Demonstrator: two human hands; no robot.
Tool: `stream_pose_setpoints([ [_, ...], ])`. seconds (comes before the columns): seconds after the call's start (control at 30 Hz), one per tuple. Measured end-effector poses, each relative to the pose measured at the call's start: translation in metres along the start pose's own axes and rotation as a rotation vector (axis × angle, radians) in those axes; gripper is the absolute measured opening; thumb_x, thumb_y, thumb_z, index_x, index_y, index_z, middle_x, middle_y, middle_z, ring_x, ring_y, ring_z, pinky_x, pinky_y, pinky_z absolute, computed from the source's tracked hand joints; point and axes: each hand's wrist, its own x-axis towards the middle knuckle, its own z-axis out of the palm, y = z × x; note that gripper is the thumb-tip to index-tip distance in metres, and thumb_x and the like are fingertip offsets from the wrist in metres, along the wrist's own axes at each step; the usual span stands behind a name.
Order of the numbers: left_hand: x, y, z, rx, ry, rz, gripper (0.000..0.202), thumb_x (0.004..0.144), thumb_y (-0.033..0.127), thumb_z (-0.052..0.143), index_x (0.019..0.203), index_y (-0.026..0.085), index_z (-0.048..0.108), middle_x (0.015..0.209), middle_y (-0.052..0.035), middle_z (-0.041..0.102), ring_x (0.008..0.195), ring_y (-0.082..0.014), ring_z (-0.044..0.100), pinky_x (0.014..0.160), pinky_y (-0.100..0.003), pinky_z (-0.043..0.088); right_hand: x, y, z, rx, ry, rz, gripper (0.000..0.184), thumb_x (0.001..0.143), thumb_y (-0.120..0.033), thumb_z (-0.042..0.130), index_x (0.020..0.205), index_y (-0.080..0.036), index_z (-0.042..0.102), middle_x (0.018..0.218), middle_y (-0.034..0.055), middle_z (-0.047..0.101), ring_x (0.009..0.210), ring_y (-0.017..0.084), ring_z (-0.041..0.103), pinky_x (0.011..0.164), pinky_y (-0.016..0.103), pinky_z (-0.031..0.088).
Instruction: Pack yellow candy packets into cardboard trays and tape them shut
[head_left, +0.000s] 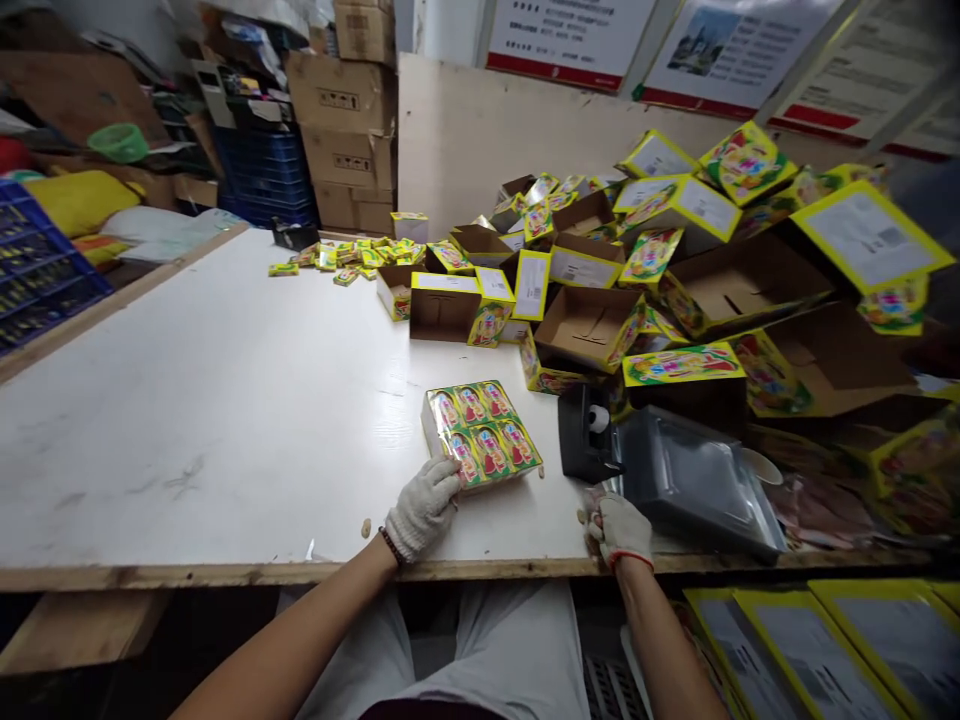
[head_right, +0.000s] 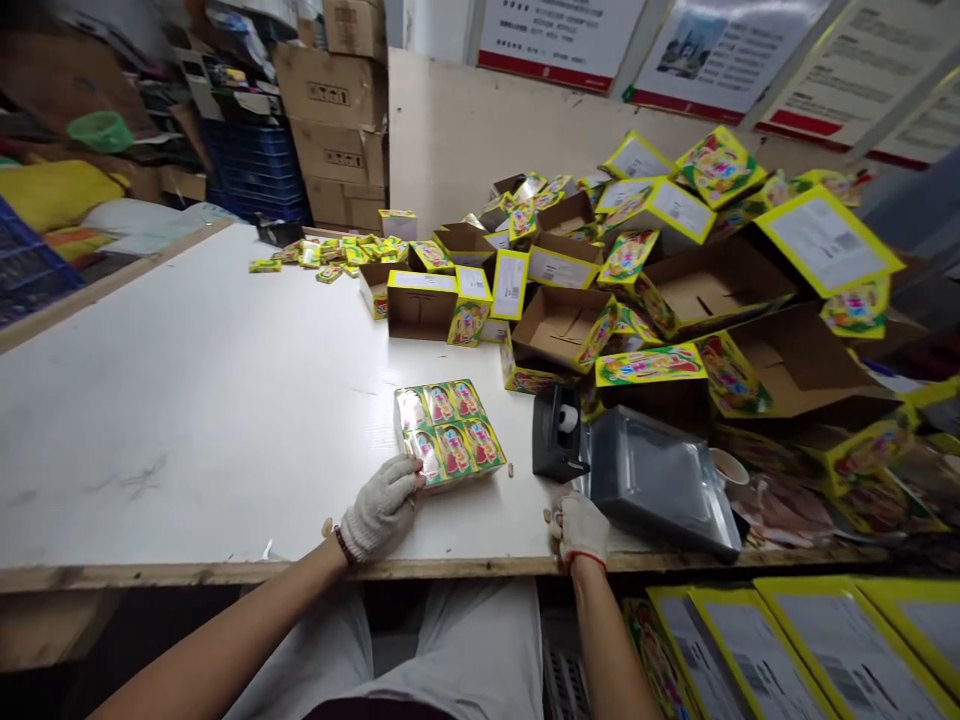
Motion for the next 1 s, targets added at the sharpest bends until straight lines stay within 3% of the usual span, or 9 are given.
stream_pose_setpoints([
  [0.17,-0.003,0.0,0.004,0.022,-0.021,-0.067,0.013,0.088,0.01,0.053,0.097,0.019,0.058,0.102,-0.0093,0.067,0.1,-0.0196,0.064,0.088,-0.035,0.058,-0.039,-0.016,0.03,0.217,-0.28,0.078,0.052,0.054,-0.052,0.082,0.07,-0.024,0.041,0.05,-0.0122,0.029,0.037,0.004,0.022,0.03,0.017,0.017],
  [0.27,-0.003,-0.002,0.004,0.03,-0.06,-0.059,0.032,0.084,0.009,0.051,0.114,0.017,0.055,0.104,-0.0098,0.065,0.098,-0.0212,0.062,0.085,-0.037,0.057,-0.065,-0.019,0.064,0.404,-0.538,0.197,0.056,0.055,-0.049,0.088,0.071,-0.022,0.041,0.052,-0.0137,0.028,0.038,0.002,0.018,0.029,0.014,0.016],
  [0.33,-0.002,-0.005,0.003,0.032,-0.094,-0.041,0.05,0.081,0.008,0.05,0.13,0.017,0.047,0.105,-0.009,0.064,0.097,-0.0215,0.06,0.084,-0.038,0.055,-0.077,-0.018,0.085,0.477,-0.631,0.245,0.056,0.055,-0.047,0.09,0.074,-0.022,0.043,0.054,-0.0137,0.031,0.038,0.001,0.019,0.029,0.013,0.016],
  [0.43,0.003,-0.006,-0.002,0.044,-0.167,-0.007,0.067,0.08,0.006,0.048,0.144,0.021,0.035,0.107,-0.0069,0.062,0.097,-0.0209,0.058,0.086,-0.038,0.053,-0.081,-0.012,0.102,0.48,-0.638,0.261,0.055,0.054,-0.047,0.09,0.076,-0.021,0.046,0.054,-0.0132,0.035,0.038,0.001,0.021,0.029,0.013,0.016],
  [0.5,0.007,-0.005,-0.007,0.101,-0.305,-0.001,0.067,0.084,0.005,0.048,0.147,0.024,0.034,0.107,-0.0063,0.06,0.096,-0.0207,0.056,0.087,-0.037,0.052,-0.079,-0.007,0.106,0.474,-0.631,0.277,0.056,0.053,-0.048,0.09,0.076,-0.022,0.046,0.052,-0.0135,0.034,0.037,0.002,0.022,0.028,0.014,0.016],
  [0.63,0.016,0.007,-0.015,0.284,-0.56,-0.071,0.044,0.092,0.016,0.05,0.134,0.029,0.055,0.108,-0.0076,0.059,0.095,-0.0224,0.054,0.08,-0.036,0.049,-0.073,0.002,0.108,0.424,-0.592,0.319,0.053,0.055,-0.049,0.086,0.075,-0.023,0.044,0.046,-0.0147,0.031,0.034,0.003,0.022,0.029,0.015,0.018],
  [0.8,0.027,0.02,-0.006,0.327,-0.422,-0.247,0.022,0.087,0.041,0.066,0.101,0.024,0.071,0.102,-0.0084,0.06,0.095,-0.0259,0.054,0.08,-0.041,0.046,-0.064,0.016,0.117,0.334,-0.466,0.325,0.042,0.059,-0.041,0.082,0.073,-0.021,0.048,0.045,-0.0111,0.042,0.034,0.004,0.031,0.03,0.016,0.019],
  [0.9,0.03,0.026,0.009,0.392,-0.4,-0.297,0.014,0.087,0.034,0.064,0.085,0.022,0.071,0.094,-0.0085,0.062,0.088,-0.0248,0.057,0.072,-0.038,0.044,-0.062,0.023,0.114,0.308,-0.413,0.335,0.038,0.061,-0.036,0.081,0.075,-0.021,0.049,0.045,-0.0096,0.046,0.032,0.005,0.034,0.029,0.018,0.019],
  [1.0,0.03,0.033,0.011,0.375,-0.356,-0.242,0.014,0.085,0.019,0.059,0.091,0.021,0.071,0.096,-0.0103,0.065,0.087,-0.0254,0.059,0.071,-0.038,0.046,-0.067,0.021,0.101,0.392,-0.359,0.315,0.044,0.063,-0.04,0.08,0.084,-0.022,0.047,0.059,-0.0079,0.054,0.041,0.006,0.044,0.035,0.016,0.031],
])
